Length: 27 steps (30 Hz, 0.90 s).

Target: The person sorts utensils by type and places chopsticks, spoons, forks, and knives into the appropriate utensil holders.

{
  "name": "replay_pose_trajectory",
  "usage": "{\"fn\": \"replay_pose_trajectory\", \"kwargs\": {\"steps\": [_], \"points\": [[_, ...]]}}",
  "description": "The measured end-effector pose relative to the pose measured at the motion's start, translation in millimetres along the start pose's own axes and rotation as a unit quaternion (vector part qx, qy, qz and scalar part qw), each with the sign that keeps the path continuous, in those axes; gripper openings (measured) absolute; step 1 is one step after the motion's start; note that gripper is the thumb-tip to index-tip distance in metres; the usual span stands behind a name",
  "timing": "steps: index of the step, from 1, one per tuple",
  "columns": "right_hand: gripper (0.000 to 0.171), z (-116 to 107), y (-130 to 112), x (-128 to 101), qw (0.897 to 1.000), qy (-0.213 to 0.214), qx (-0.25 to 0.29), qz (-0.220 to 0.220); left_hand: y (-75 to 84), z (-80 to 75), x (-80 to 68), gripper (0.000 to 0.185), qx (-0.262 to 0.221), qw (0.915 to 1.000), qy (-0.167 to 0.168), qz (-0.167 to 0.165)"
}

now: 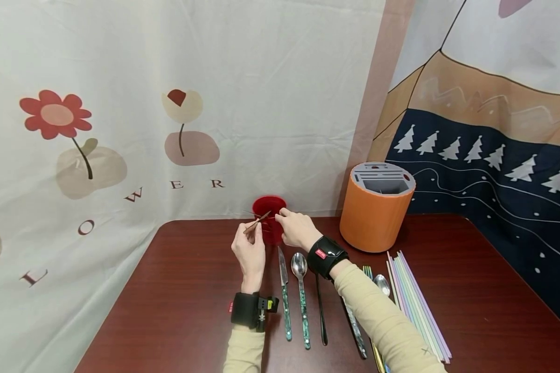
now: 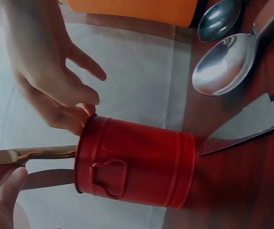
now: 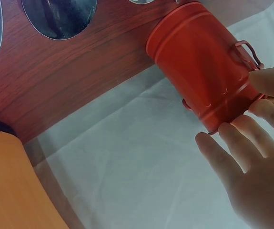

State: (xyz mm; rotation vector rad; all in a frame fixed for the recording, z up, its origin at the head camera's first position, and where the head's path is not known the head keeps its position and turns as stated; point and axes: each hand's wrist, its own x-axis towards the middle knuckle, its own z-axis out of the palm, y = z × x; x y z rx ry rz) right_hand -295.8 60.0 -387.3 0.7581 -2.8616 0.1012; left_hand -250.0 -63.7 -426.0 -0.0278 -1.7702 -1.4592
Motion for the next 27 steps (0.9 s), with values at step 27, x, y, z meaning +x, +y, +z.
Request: {"fn": "replay_pose_trajectory", "kwargs": {"steps": [27], "points": [[0.053, 1.3, 0.7, 0.8, 1.0, -0.01, 0.005, 0.0, 1.4, -7.3, -3.4, 0.018, 0.158, 0.9609, -0.197, -0.113]]}}
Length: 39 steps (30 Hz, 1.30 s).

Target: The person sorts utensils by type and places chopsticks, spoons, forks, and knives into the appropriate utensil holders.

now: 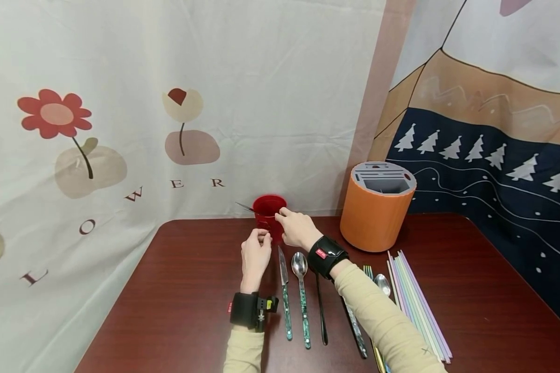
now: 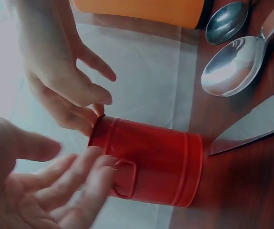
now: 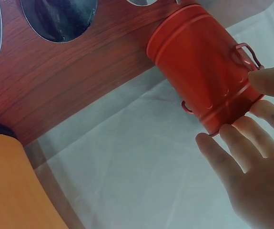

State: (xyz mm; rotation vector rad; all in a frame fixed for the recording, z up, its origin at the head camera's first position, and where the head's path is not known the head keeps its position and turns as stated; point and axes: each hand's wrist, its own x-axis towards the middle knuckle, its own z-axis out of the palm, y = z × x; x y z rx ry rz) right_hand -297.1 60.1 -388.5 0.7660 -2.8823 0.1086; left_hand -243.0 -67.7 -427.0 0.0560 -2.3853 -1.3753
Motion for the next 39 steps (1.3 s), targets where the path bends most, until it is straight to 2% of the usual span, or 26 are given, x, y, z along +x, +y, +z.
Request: {"fn": "replay_pose_trajectory", "kwargs": {"steps": [4, 8, 12, 16, 21, 26, 29, 34, 39], "points": [[0.051, 0.3, 0.5, -0.4, 1.0, 0.008, 0.003, -0.003, 2.7, -3.5, -3.7, 0.016, 0.051, 0.9975, -0.044, -0.021], [0.05, 0.5, 0.9, -0.8, 1.0, 0.013, 0.002, -0.008, 1.3, -3.6, -6.3, 0.013, 0.099, 0.9899, -0.095, -0.037], [0.051, 0.0, 1.2, -1.0, 1.0, 0.012, 0.006, -0.009, -1.3, -1.7, -9.1, 0.013, 0.147, 0.9762, -0.154, -0.039], [0.052, -0.4, 1.3, -0.5, 1.0, 0.004, 0.008, -0.004, -0.1, -0.6, -14.0, 0.02, 0.185, 0.9575, -0.217, -0.044], [0.052, -1.0, 1.1, 0.0, 1.0, -0.001, 0.007, -0.001, 1.7, 3.6, -19.4, 0.021, 0.188, 0.94, -0.27, -0.089], [0.052, -1.6, 0.6, 1.0, 1.0, -0.004, 0.01, -0.003, 2.4, 12.0, -21.8, 0.021, 0.214, 0.927, -0.285, -0.119], [0.052, -2.3, 0.1, 1.3, 1.0, -0.004, 0.01, -0.002, 2.7, 17.3, -23.5, 0.023, 0.24, 0.9224, -0.278, -0.12], [0.052, -3.1, -0.7, 1.0, 1.0, -0.012, 0.007, 0.003, 0.8, 25.4, -27.1, 0.021, 0.259, 0.9267, -0.252, -0.103], [0.052, -2.7, -0.8, 1.2, 1.0, -0.017, 0.008, 0.007, -0.2, 29.2, -27.7, 0.016, 0.254, 0.9285, -0.247, -0.111]]}}
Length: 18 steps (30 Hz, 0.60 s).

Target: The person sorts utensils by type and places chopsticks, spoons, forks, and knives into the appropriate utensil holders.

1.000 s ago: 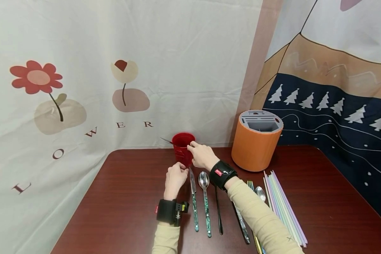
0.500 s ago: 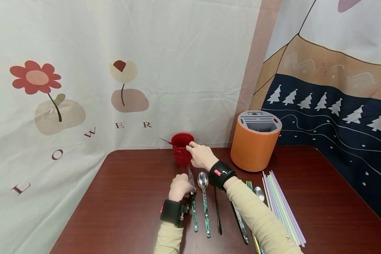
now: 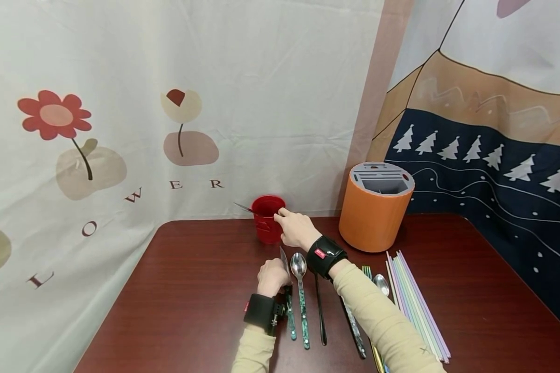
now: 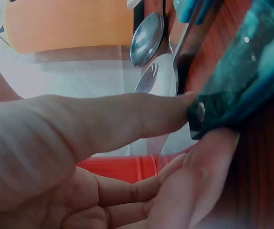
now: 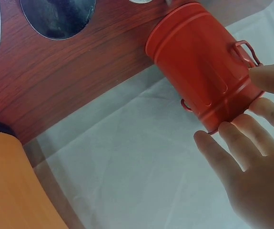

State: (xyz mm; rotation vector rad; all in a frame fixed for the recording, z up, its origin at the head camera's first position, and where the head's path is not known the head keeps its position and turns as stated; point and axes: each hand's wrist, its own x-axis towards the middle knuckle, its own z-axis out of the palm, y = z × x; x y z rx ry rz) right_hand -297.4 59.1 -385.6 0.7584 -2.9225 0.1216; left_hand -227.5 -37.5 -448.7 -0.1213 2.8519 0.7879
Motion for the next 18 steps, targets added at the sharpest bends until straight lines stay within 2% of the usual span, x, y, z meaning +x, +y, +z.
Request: {"fn": "replay_pose_trajectory", "kwargs": {"steps": [18], "points": [[0.053, 0.7, 0.2, 0.1, 1.0, -0.003, 0.001, 0.001, -1.5, -2.7, 1.1, 0.026, 0.01, 0.9993, 0.016, 0.034]]}}
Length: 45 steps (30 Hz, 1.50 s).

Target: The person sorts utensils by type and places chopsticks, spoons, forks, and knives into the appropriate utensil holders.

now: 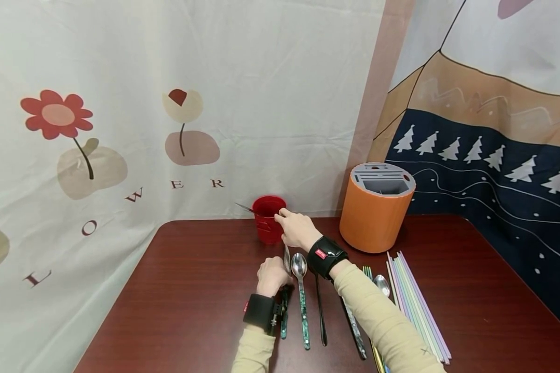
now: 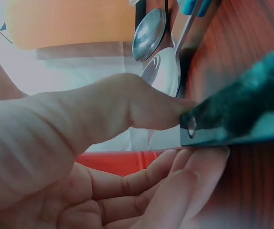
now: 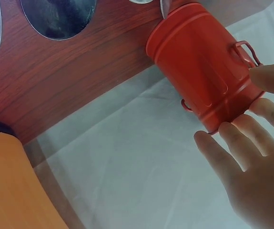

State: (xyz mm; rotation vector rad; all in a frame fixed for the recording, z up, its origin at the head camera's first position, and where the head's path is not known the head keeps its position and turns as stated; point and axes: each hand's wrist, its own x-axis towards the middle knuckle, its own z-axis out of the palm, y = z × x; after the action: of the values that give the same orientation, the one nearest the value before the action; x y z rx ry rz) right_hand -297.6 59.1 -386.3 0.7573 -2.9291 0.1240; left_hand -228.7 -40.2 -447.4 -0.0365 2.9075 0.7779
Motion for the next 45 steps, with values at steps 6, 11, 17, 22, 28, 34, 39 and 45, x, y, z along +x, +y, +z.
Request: {"fn": "replay_pose_trajectory", "kwargs": {"steps": [6, 11, 17, 22, 28, 34, 39, 45], "points": [[0.053, 0.1, -0.1, 0.7, 1.0, -0.001, 0.001, -0.001, -2.1, -6.8, -0.4, 0.024, 0.009, 0.9999, -0.001, 0.005], [0.053, 0.3, -0.4, 1.4, 1.0, -0.002, -0.006, -0.001, -2.5, -15.6, -5.6, 0.022, 0.007, 0.9991, 0.034, 0.023], [0.053, 0.5, -1.0, 1.3, 1.0, 0.006, -0.008, -0.002, -1.5, -28.3, -11.9, 0.029, -0.016, 0.9971, 0.065, 0.035], [0.052, 0.7, -1.0, 0.6, 1.0, 0.013, -0.007, -0.005, -1.3, -36.3, -14.1, 0.026, -0.046, 0.985, 0.154, 0.062], [0.052, 0.0, -1.1, 0.5, 1.0, 0.009, -0.007, -0.006, 0.5, -41.6, -15.8, 0.038, -0.08, 0.959, 0.256, 0.093], [0.052, 0.0, -1.1, 0.9, 1.0, 0.011, -0.005, -0.003, 3.3, -46.4, -16.4, 0.016, -0.097, 0.941, 0.316, 0.072], [0.052, -0.9, -0.7, -1.1, 1.0, 0.015, 0.0, -0.006, 5.6, -47.6, -14.8, 0.01, -0.118, 0.9219, 0.361, 0.075], [0.052, -1.1, 0.4, -3.6, 1.0, 0.017, -0.004, -0.011, 8.5, -50.0, -14.8, 0.011, -0.161, 0.886, 0.423, 0.104]]}}
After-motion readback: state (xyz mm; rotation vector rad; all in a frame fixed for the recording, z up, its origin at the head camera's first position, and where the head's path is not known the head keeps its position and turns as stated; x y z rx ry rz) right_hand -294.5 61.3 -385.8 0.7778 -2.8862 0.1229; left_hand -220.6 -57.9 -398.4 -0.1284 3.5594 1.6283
